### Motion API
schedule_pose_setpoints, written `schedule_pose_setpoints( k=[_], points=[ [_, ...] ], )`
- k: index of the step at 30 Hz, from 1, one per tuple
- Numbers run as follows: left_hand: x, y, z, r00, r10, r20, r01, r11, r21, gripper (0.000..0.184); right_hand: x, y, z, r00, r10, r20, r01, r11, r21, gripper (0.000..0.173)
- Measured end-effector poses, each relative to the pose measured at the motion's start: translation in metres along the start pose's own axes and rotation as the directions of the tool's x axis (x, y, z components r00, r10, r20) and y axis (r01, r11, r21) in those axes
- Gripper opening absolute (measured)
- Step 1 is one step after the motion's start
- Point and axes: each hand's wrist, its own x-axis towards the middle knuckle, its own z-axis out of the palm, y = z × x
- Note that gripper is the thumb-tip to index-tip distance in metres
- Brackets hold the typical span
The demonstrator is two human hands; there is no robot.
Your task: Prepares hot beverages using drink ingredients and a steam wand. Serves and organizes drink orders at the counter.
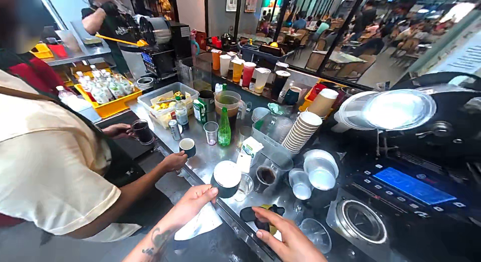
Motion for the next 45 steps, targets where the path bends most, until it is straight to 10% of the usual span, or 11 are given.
schedule_pose_setpoints(
  k=[21, 37, 45],
  points=[
    [0.231, 0.038, -0.075, 0.978, 0.079, 0.194, -0.083, 0.996, 0.015, 0.037, 0.090, 0.024, -0.026, 0.956, 0.080, -0.283, -0.028, 0.983, 0.184, 0.050],
    [0.373, 0.053, -0.088, 0.967, -0.017, 0.254, 0.037, 0.997, -0.072, 0.039, 0.209, -0.049, -0.133, 0.487, -0.152, -0.860, 0.136, 0.986, -0.098, 0.037],
    [0.416, 0.042, -0.103, 0.954, -0.094, 0.284, 0.125, 0.988, -0.092, 0.042, 0.339, -0.071, -0.246, 0.460, -0.204, -0.864, 0.098, 0.979, -0.178, 0.039]
  ],
)
